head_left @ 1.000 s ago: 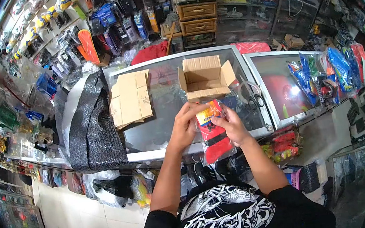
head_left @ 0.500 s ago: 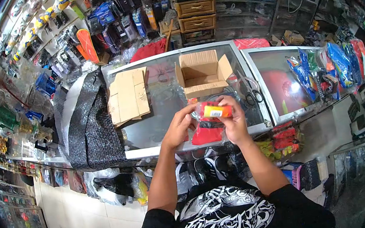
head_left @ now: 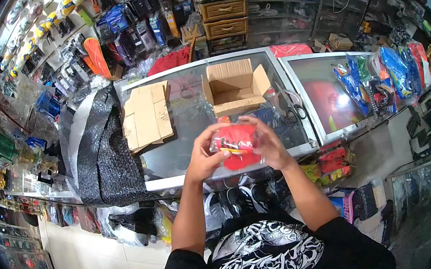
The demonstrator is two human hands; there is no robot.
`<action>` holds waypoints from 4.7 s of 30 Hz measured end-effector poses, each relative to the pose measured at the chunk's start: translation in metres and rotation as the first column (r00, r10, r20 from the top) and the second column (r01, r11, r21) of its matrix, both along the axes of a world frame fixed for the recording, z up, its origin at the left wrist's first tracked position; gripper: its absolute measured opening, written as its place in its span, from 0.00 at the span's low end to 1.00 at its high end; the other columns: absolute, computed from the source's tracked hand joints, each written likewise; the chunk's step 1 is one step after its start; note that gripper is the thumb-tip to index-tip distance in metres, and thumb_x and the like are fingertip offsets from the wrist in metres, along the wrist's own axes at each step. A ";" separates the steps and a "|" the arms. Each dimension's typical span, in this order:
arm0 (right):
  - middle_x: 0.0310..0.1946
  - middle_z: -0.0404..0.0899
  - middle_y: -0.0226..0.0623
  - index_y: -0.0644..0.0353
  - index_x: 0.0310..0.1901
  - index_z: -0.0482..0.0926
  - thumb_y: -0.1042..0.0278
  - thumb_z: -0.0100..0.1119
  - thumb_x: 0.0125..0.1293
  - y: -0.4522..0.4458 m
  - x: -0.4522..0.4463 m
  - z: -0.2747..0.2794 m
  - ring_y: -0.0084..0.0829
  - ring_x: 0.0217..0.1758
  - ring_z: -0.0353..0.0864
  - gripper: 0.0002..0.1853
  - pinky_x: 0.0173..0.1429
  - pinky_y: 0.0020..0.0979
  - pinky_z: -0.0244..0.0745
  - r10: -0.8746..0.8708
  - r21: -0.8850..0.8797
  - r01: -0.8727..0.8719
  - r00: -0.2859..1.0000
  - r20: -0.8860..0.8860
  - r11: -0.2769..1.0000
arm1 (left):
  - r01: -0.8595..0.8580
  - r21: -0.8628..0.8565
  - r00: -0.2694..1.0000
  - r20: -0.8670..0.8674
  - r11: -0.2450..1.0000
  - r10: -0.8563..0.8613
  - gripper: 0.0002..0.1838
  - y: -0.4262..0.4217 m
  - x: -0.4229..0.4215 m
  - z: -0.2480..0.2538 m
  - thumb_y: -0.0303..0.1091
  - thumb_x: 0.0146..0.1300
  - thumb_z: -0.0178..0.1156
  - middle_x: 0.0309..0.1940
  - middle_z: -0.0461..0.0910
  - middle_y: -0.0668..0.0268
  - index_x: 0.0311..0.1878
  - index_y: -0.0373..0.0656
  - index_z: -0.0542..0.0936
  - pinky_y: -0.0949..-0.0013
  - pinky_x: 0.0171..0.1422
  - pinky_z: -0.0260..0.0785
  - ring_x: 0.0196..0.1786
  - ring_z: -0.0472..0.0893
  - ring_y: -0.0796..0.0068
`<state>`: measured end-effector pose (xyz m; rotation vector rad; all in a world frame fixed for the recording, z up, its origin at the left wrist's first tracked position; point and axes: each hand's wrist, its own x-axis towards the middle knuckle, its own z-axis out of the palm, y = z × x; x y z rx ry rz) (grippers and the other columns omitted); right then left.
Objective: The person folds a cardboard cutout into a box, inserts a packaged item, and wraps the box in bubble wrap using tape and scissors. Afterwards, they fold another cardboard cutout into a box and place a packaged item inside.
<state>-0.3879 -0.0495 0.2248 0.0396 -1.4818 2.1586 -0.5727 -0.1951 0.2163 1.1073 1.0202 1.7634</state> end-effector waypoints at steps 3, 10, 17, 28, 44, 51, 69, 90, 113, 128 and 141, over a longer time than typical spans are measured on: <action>0.70 0.80 0.46 0.65 0.79 0.67 0.62 0.69 0.74 0.011 0.007 -0.027 0.42 0.69 0.84 0.37 0.75 0.44 0.76 0.107 -0.011 -0.106 0.986 0.127 0.994 | -0.116 0.058 0.989 0.101 0.992 0.109 0.36 0.002 0.004 0.007 0.23 0.60 0.76 0.73 0.79 0.55 0.73 0.39 0.77 0.60 0.81 0.68 0.72 0.79 0.66; 0.63 0.84 0.48 0.65 0.79 0.66 0.54 0.71 0.77 0.008 0.002 -0.034 0.42 0.58 0.91 0.39 0.62 0.44 0.88 0.162 -0.006 -0.162 0.987 0.002 0.987 | -0.138 0.197 0.982 -0.099 0.971 0.160 0.28 0.007 0.002 -0.003 0.16 0.57 0.75 0.72 0.76 0.53 0.62 0.46 0.86 0.50 0.85 0.60 0.80 0.72 0.53; 0.58 0.82 0.38 0.64 0.76 0.67 0.66 0.74 0.75 -0.008 0.003 -0.016 0.31 0.51 0.89 0.34 0.57 0.35 0.89 -0.108 0.004 0.108 0.988 0.114 0.994 | -0.154 0.234 0.916 -0.331 0.960 0.228 0.27 0.009 0.011 -0.004 0.18 0.52 0.71 0.73 0.75 0.53 0.59 0.43 0.87 0.48 0.86 0.57 0.80 0.70 0.50; 0.53 0.83 0.38 0.59 0.73 0.64 0.72 0.80 0.69 0.053 -0.028 0.076 0.25 0.50 0.86 0.38 0.48 0.30 0.85 -0.237 0.200 0.241 0.971 -0.044 0.950 | -0.294 0.392 0.765 -0.450 0.872 0.461 0.32 0.060 -0.035 0.086 0.42 0.57 0.74 0.68 0.80 0.53 0.65 0.37 0.83 0.54 0.82 0.59 0.74 0.73 0.57; 0.57 0.78 0.44 0.54 0.85 0.52 0.67 0.78 0.71 0.124 -0.092 0.089 0.38 0.63 0.81 0.50 0.74 0.43 0.75 -0.398 0.644 0.345 0.915 -0.068 0.683 | -0.500 0.262 0.515 -0.676 0.825 0.527 0.31 0.101 -0.082 0.052 0.34 0.59 0.74 0.61 0.84 0.58 0.68 0.42 0.82 0.53 0.77 0.63 0.65 0.74 0.55; 0.55 0.82 0.46 0.56 0.77 0.62 0.64 0.82 0.66 0.129 -0.084 0.078 0.46 0.60 0.84 0.45 0.68 0.46 0.77 -0.483 0.776 0.342 0.874 -0.055 0.530 | -0.435 0.226 0.423 -0.803 0.871 0.420 0.35 0.102 -0.090 0.049 0.26 0.49 0.65 0.62 0.82 0.57 0.66 0.41 0.81 0.51 0.81 0.59 0.68 0.73 0.50; 0.40 0.90 0.43 0.60 0.39 0.91 0.66 0.67 0.71 0.100 -0.090 0.076 0.45 0.56 0.86 0.08 0.61 0.48 0.80 -0.568 0.997 -0.010 0.821 0.053 0.078 | -0.211 0.064 0.971 -0.099 0.975 0.217 0.35 0.107 -0.093 0.043 0.26 0.66 0.62 0.71 0.70 0.58 0.78 0.41 0.70 0.57 0.78 0.67 0.71 0.76 0.61; 0.53 0.91 0.46 0.62 0.64 0.82 0.81 0.55 0.75 0.142 -0.072 0.078 0.36 0.63 0.89 0.19 0.68 0.35 0.79 -0.395 0.590 0.169 0.875 0.279 0.790 | -0.198 -0.244 0.962 -0.233 0.949 0.141 0.34 0.120 -0.091 0.021 0.23 0.70 0.66 0.65 0.77 0.63 0.78 0.43 0.69 0.63 0.73 0.70 0.67 0.76 0.70; 0.60 0.82 0.42 0.56 0.58 0.91 0.78 0.72 0.64 0.163 -0.068 0.056 0.38 0.72 0.77 0.20 0.76 0.38 0.71 -0.287 0.699 -0.091 0.869 0.404 0.709 | -0.080 -0.188 0.910 -0.414 0.979 -0.005 0.20 0.117 -0.108 0.022 0.19 0.68 0.65 0.69 0.79 0.60 0.62 0.42 0.86 0.60 0.82 0.63 0.77 0.73 0.66; 0.59 0.83 0.43 0.58 0.54 0.92 0.75 0.74 0.65 0.161 -0.069 0.057 0.41 0.74 0.77 0.16 0.78 0.39 0.69 -0.314 0.719 -0.079 0.863 0.396 0.690 | 0.171 -0.349 0.878 -0.369 0.921 -0.303 0.77 0.099 -0.117 0.038 0.41 0.37 0.92 0.86 0.60 0.57 0.90 0.48 0.53 0.53 0.93 0.48 0.88 0.58 0.57; 0.48 0.80 0.39 0.56 0.53 0.93 0.70 0.78 0.64 0.156 -0.065 0.068 0.40 0.58 0.83 0.15 0.68 0.37 0.76 -0.262 0.691 -0.139 0.859 0.441 0.709 | 0.107 -0.342 0.876 -0.411 0.933 -0.252 0.61 0.101 -0.119 0.034 0.17 0.49 0.77 0.83 0.66 0.64 0.88 0.47 0.59 0.60 0.91 0.54 0.85 0.63 0.69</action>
